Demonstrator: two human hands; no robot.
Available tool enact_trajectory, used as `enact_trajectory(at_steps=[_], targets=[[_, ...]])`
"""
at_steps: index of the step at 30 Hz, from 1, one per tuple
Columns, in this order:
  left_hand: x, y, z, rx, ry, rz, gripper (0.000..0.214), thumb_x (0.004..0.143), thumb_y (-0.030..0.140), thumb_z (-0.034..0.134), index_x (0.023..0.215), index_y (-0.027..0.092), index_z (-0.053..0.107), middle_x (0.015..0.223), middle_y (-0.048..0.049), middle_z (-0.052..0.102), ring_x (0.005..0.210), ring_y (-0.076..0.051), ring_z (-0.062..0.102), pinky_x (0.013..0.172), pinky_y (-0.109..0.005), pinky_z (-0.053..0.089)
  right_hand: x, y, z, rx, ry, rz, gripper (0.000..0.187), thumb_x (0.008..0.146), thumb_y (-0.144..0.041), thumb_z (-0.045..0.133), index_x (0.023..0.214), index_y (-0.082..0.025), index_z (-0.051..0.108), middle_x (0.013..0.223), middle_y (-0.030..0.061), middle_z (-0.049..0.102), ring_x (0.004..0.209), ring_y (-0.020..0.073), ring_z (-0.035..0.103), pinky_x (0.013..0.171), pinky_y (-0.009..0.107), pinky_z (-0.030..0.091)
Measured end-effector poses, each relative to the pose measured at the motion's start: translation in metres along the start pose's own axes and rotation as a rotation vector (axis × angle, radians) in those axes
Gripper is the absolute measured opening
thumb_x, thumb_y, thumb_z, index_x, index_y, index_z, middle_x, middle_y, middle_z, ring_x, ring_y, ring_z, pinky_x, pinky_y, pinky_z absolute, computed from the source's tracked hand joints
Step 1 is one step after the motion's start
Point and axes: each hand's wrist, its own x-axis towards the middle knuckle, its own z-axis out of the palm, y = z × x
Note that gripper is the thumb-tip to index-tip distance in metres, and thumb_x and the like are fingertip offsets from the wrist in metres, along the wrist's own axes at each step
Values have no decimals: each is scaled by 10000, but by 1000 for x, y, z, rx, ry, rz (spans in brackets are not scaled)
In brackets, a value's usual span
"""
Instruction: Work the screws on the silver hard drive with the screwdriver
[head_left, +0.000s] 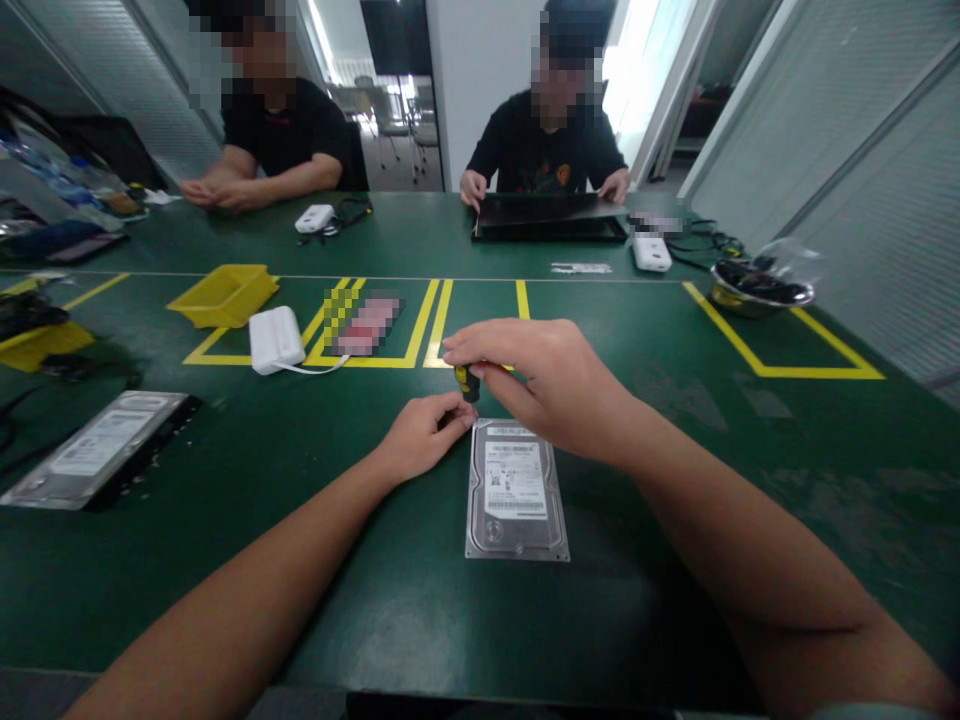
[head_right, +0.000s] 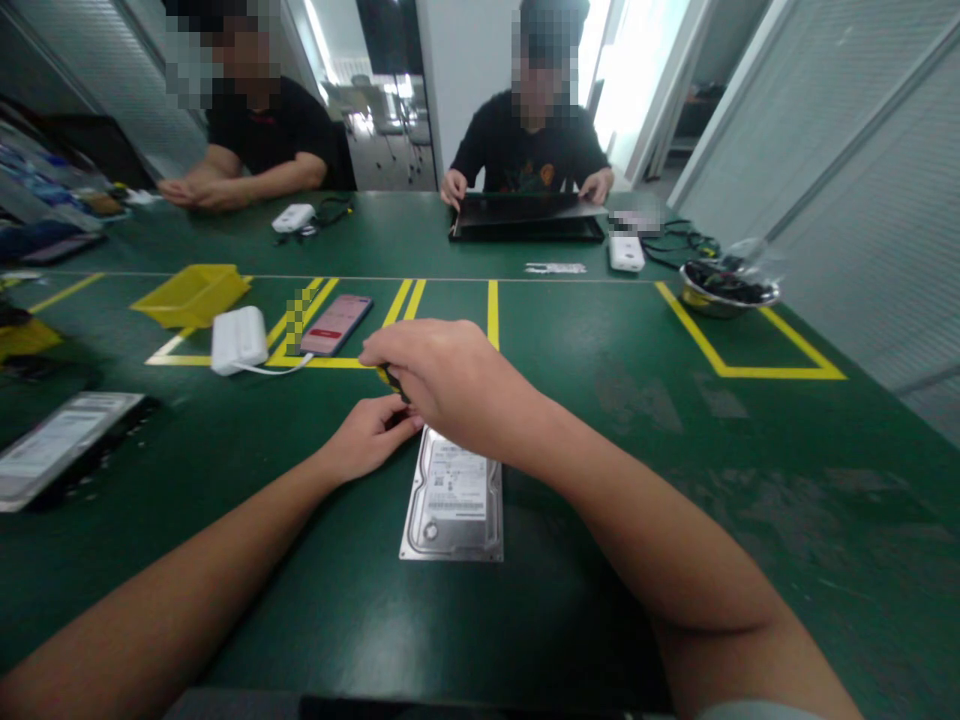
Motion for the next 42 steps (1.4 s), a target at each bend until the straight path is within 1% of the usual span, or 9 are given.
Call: enact_trajectory(at_steps=[6,10,13,20,25,29,33,37,42], targets=[[0,-1,0,-10,-4,-3,187,909,312,554,849,180,672,754,22,684,625,-133,543,634,-259,394,-1,-2,-1,-24,4,7,275,913,-84,468,1056,-106,702,1128,92,733,1082,209,665,954,345,491],[0,-1,0,-9,-14,0,201,915,322,543,849,177,666,763,19,686,639,-137,553,638,-262,388,0,-1,-1,-20,18,7,270,911,-91,474,1054,-132,699,1125,70,736,1064,197,664,951,341,485],[0,-1,-1,-19,-27,6,212,922,329,527,871,178,666,778,14,688,663,-143,565,641,-263,389,0,0,0,2,26,-5,254,891,-86,508,1052,-124,701,1123,72,737,1053,203,667,942,339,489],[0,0,0,7,-14,-2,229,918,352,523,865,182,667,766,15,688,648,-142,557,637,-265,392,1,1,0,7,36,-7,210,900,-100,529,1001,-150,706,1099,59,747,1043,194,676,928,332,496],[0,1,-1,-16,-12,-4,211,918,340,531,876,185,667,771,20,691,646,-138,559,640,-260,395,1,1,0,-7,76,-18,208,902,-93,526,984,-126,714,1086,83,743,1050,193,672,940,331,498],[0,1,-1,-26,-17,-12,204,919,328,528,889,184,670,795,15,701,674,-145,581,641,-258,400,1,2,1,-39,105,-34,221,901,-94,517,980,-110,722,1087,113,716,1034,188,657,908,322,506],[0,0,0,-15,-17,-9,211,919,333,526,909,185,676,818,8,712,684,-150,589,640,-261,404,1,1,0,-30,78,-14,236,907,-101,497,987,-120,718,1046,111,708,991,185,651,878,325,507],[0,0,0,2,-11,1,216,924,343,529,895,185,673,795,13,705,665,-145,580,646,-262,406,1,1,-1,-5,42,-17,230,901,-98,498,983,-130,710,1027,101,713,983,185,652,870,322,503],[0,1,-1,0,-3,6,199,924,329,540,887,185,672,783,23,697,648,-135,569,651,-260,404,0,2,-2,2,43,-30,225,899,-93,501,972,-129,710,1022,96,723,987,185,655,875,319,500]])
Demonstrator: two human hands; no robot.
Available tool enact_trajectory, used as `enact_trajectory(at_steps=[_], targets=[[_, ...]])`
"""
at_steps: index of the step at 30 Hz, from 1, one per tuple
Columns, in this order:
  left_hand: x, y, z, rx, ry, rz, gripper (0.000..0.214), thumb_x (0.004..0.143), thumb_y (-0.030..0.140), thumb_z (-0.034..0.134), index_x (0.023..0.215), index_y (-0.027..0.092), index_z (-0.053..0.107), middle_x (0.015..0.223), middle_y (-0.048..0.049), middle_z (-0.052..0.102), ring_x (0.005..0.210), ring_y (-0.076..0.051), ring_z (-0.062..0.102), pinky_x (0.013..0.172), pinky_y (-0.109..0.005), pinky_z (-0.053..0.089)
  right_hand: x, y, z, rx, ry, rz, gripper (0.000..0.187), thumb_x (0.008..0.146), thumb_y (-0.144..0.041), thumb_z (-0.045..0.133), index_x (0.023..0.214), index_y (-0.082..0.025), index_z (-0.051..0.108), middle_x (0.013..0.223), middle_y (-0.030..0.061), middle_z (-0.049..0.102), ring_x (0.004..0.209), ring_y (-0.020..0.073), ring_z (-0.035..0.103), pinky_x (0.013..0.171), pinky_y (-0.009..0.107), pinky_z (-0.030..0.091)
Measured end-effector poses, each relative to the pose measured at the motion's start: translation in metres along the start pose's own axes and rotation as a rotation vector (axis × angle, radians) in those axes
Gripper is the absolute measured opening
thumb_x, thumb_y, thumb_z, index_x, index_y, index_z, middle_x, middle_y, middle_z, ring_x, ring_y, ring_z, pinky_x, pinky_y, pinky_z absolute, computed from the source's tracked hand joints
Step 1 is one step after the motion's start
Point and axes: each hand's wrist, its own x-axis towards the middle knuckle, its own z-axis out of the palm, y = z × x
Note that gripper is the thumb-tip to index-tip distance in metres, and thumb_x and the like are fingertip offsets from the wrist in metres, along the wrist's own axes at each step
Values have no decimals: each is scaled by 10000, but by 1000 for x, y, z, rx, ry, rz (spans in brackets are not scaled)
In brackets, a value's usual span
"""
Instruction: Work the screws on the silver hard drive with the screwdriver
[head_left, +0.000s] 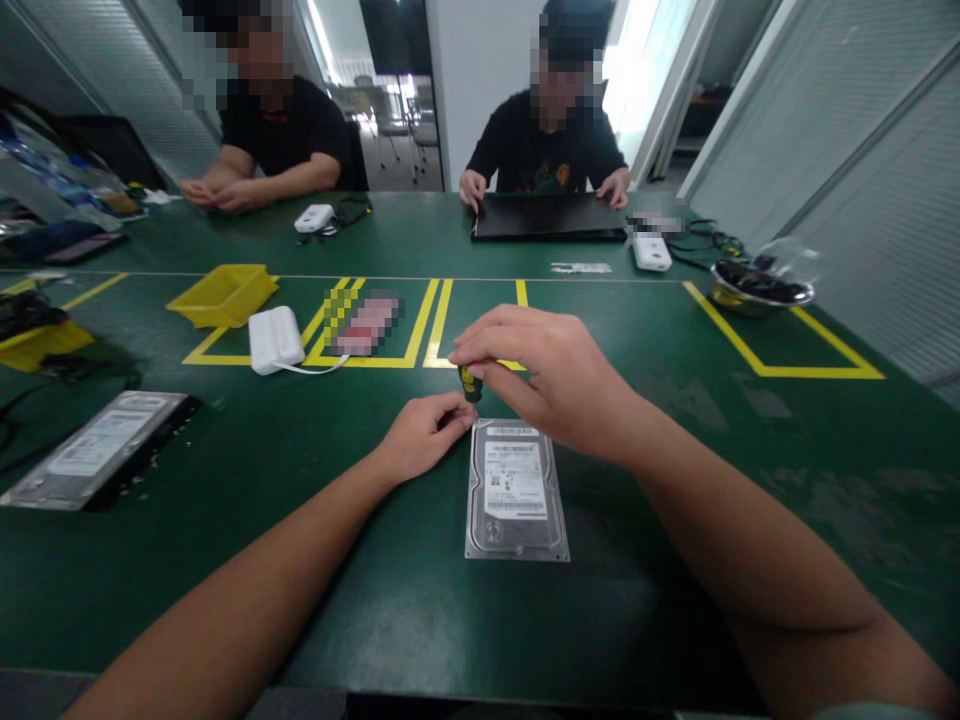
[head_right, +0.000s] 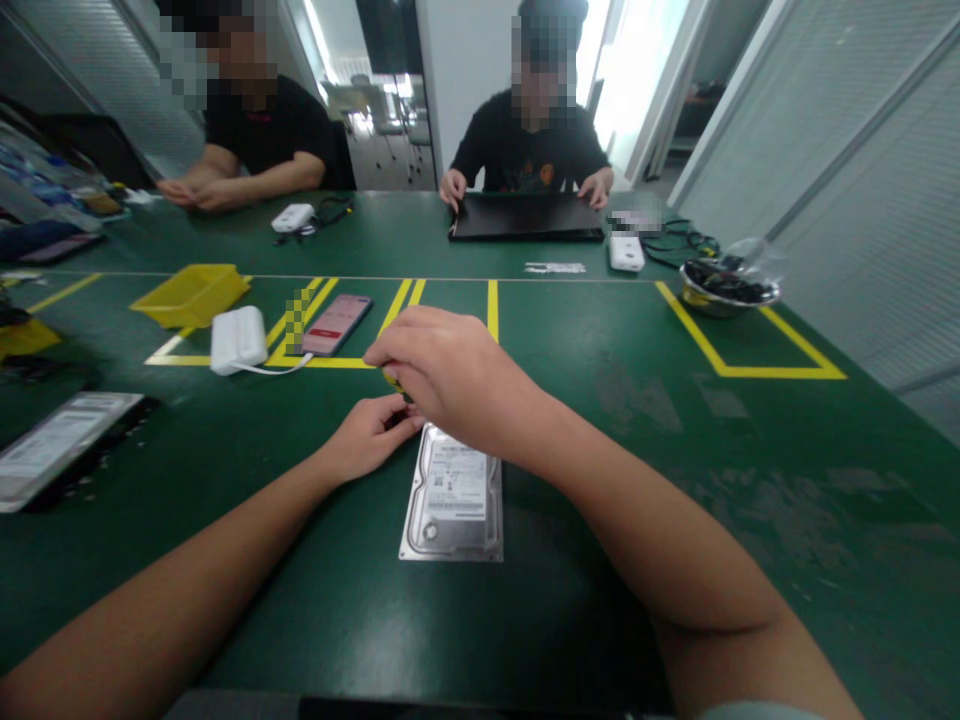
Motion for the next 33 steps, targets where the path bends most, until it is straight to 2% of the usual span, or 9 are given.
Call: enact_trajectory(at_steps=[33], targets=[[0,-1,0,-11,5,3,212,923,333,545,848,175,664,779,22,691,649,-133,562,647,-257,398,0,-3,-2,-39,-69,43,275,908,-90,460,1024,-130,705,1080,72,738,1037,201,672,923,328,484]])
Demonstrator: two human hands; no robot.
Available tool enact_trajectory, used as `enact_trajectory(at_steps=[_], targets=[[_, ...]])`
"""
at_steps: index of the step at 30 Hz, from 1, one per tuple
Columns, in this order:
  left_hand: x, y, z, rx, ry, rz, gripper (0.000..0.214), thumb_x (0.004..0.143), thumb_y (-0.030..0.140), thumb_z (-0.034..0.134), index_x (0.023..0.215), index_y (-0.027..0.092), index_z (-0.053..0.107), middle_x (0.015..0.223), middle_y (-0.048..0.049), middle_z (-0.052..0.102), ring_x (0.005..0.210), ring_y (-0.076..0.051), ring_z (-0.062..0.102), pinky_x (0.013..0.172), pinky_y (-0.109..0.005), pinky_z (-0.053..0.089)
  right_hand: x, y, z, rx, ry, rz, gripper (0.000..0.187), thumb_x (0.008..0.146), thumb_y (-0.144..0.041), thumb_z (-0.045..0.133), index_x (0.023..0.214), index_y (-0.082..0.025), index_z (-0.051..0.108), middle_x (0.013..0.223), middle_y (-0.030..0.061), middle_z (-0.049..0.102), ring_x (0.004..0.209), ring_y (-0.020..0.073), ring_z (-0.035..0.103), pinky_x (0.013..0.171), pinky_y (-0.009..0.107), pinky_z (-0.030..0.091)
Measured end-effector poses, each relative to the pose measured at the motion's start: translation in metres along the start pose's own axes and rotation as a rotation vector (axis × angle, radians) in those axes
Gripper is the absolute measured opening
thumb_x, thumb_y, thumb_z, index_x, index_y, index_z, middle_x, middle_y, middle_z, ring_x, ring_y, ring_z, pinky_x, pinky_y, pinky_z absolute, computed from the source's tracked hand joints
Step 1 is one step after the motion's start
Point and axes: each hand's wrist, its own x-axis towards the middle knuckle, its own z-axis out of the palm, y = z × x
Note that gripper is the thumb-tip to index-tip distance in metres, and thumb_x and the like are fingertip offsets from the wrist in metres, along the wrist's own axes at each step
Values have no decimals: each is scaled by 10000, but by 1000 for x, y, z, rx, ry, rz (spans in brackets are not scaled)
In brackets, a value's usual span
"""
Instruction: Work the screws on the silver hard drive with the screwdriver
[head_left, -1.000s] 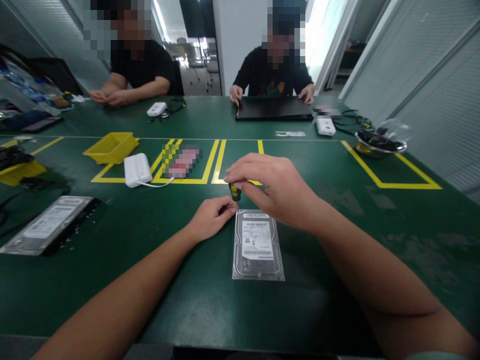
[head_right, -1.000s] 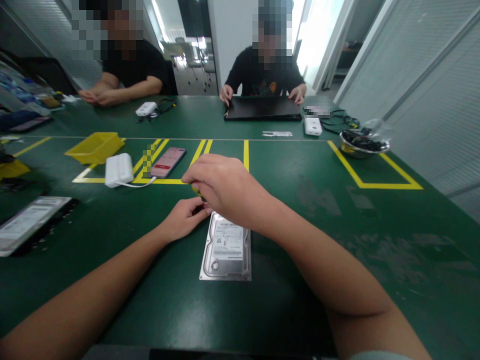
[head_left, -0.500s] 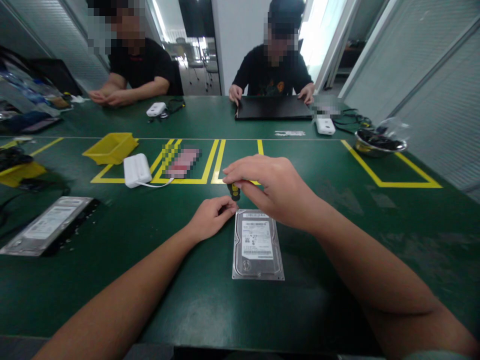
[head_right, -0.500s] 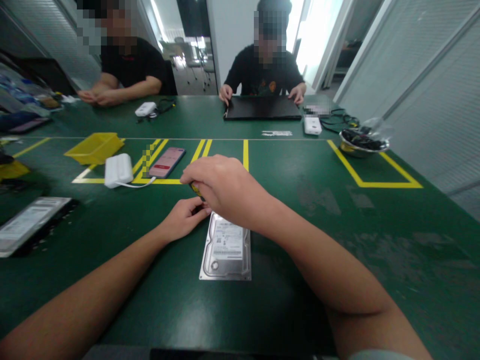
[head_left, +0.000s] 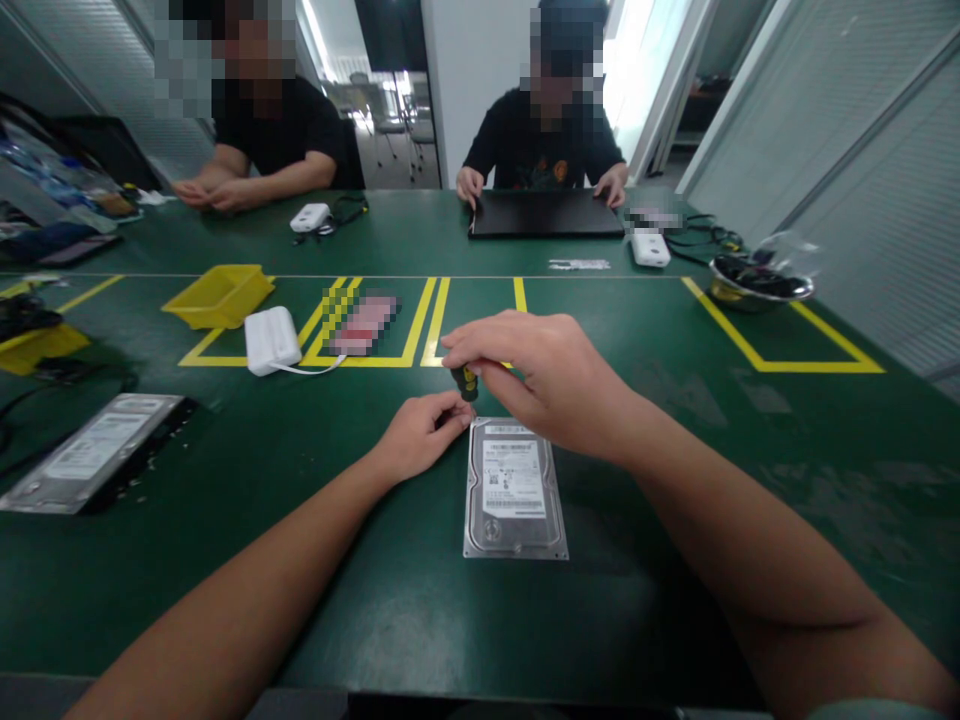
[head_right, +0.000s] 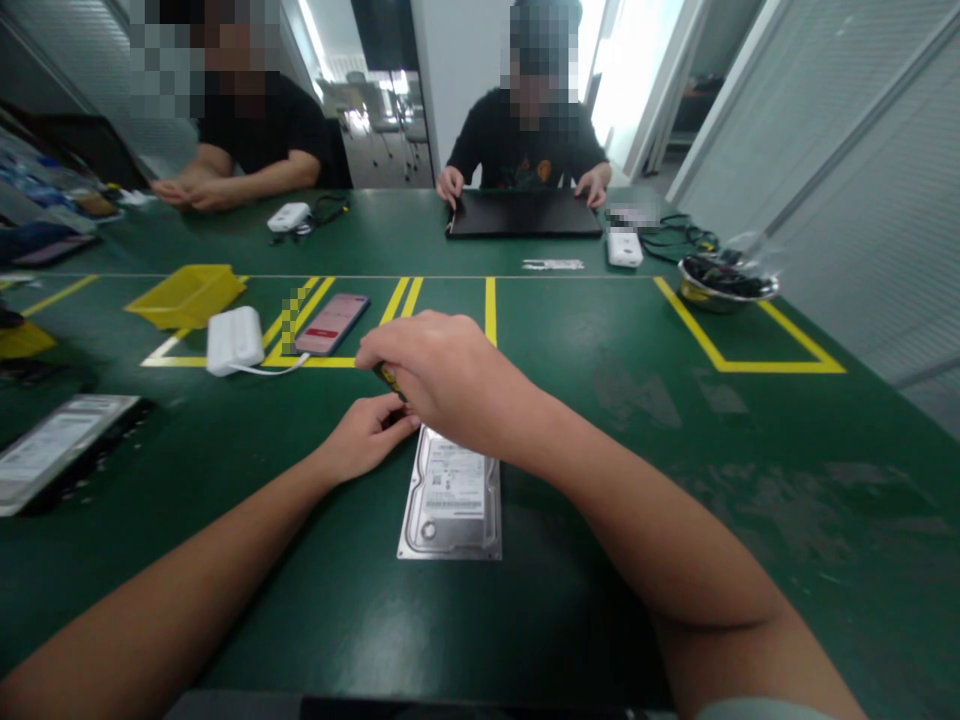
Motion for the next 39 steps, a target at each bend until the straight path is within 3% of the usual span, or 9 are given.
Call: enact_trajectory(at_steps=[8,34,39], targets=[[0,0,-1,7,-16,3,236,937,353,527,875,175,670,769,19,682,677,-145,582,648,-262,387,-1,3,4,20,62,-49,232,889,-95,494,990,-129,700,1031,61,746,982,191,685,890,307,493],[0,1,-2,22,-32,-5,229,927,350,514,883,182,664,787,18,680,673,-142,566,673,-267,411,0,2,3,7,5,-23,305,917,-84,440,1099,-72,684,1140,126,717,1086,228,658,965,365,491],[0,2,-2,15,-33,-4,228,925,347,513,881,181,664,792,13,686,691,-152,579,672,-270,416,0,2,3,29,29,-34,298,906,-68,438,1060,-116,689,1153,97,717,1114,192,648,979,335,485]])
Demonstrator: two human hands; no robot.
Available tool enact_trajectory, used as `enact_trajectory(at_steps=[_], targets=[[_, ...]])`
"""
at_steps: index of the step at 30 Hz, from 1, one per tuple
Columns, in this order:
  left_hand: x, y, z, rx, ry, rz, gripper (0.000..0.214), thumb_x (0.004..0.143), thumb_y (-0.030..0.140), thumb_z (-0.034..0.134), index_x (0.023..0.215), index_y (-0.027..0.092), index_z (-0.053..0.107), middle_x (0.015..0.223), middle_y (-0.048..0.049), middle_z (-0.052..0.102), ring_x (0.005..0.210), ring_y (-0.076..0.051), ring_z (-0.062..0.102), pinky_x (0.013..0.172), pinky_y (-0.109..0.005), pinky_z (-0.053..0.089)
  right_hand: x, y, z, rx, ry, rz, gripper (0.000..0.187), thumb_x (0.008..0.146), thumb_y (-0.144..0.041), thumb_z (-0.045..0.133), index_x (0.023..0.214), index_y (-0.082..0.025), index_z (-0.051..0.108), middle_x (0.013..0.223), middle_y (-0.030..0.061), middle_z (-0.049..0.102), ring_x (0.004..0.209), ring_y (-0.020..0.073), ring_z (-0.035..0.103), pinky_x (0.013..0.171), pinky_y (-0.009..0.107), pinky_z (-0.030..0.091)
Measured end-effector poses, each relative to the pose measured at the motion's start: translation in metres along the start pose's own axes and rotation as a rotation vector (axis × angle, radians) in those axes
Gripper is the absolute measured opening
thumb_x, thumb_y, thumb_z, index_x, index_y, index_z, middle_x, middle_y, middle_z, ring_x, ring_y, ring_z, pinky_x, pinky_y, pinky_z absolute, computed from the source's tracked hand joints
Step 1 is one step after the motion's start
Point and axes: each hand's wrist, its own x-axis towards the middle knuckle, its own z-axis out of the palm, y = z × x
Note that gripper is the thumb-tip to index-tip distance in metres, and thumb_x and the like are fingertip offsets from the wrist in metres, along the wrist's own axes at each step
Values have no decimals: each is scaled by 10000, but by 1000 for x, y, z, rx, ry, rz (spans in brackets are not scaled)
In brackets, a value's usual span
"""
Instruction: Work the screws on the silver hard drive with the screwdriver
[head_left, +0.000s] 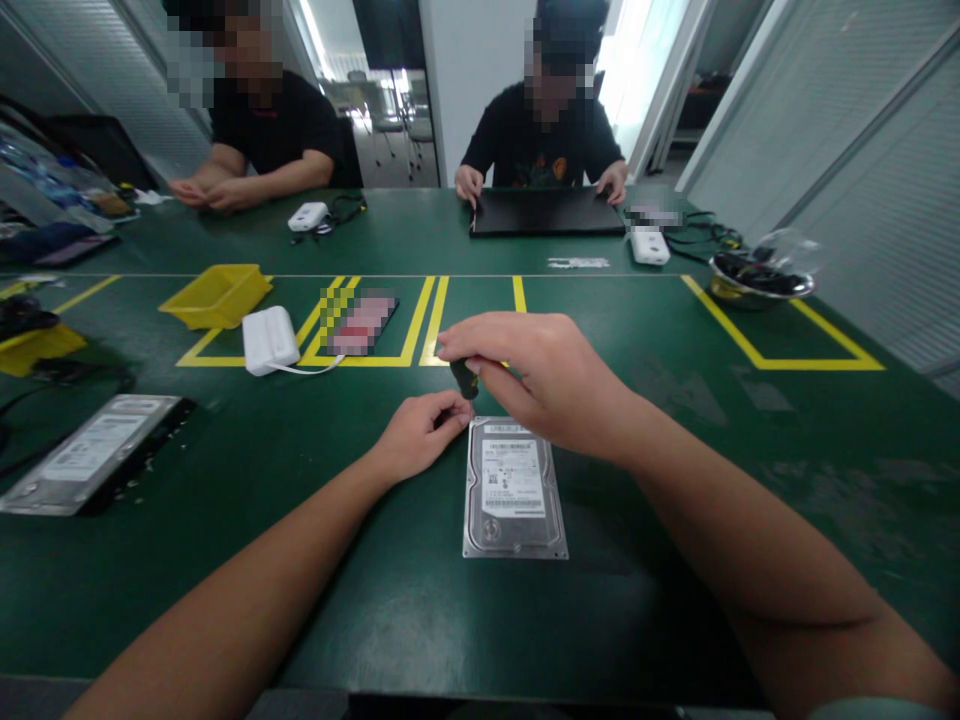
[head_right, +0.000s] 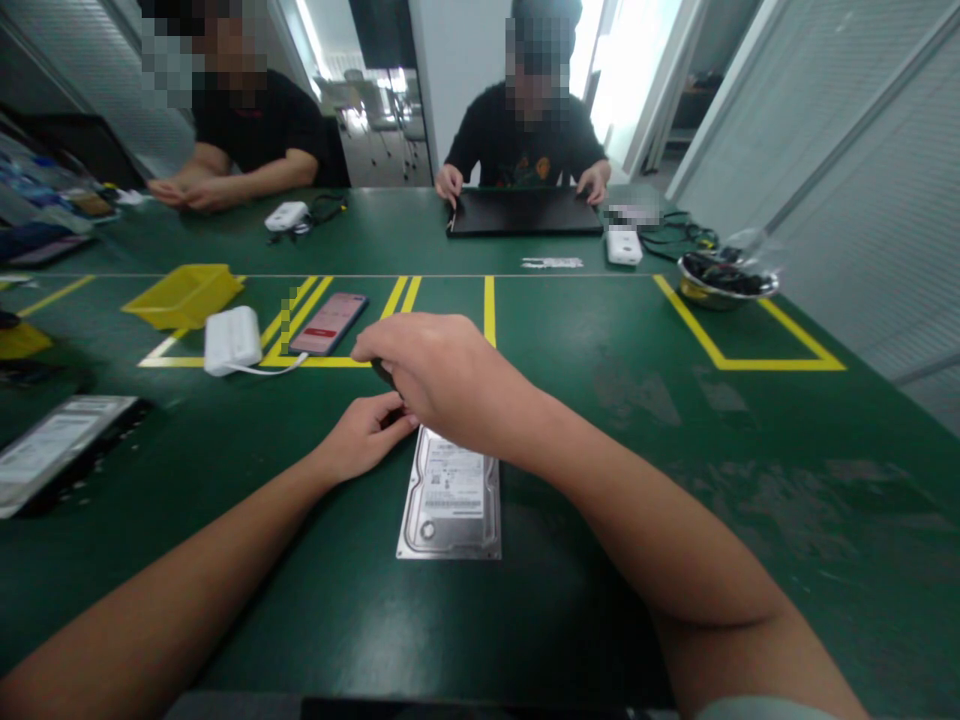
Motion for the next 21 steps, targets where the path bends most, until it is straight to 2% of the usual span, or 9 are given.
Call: enact_trajectory(at_steps=[7,11,16,21], targets=[[0,0,1,-17,1,2,204,928,323,525,913,179,668,817,19,690,705,-146,585,676,-263,406,0,0,1,-19,93,8,227,895,-102,508,967,-125,721,1067,117,686,1003,184,630,883,322,490],[-1,0,2,-32,4,-5,185,926,308,529,892,178,657,788,25,679,680,-138,571,666,-261,400,0,0,1,-10,77,19,218,899,-104,509,962,-115,717,990,106,683,941,182,624,847,318,486],[-1,-1,3,-33,19,-7,190,935,303,501,889,179,638,793,16,668,706,-148,577,672,-270,404,0,1,0,-7,54,15,228,900,-93,489,973,-135,701,1006,94,688,962,184,622,857,323,476],[-1,-1,3,-45,14,-15,172,925,306,513,903,179,628,820,6,676,726,-156,590,666,-275,405,0,2,0,-9,58,0,254,907,-96,470,1011,-109,701,1019,108,704,992,193,634,882,324,478]])
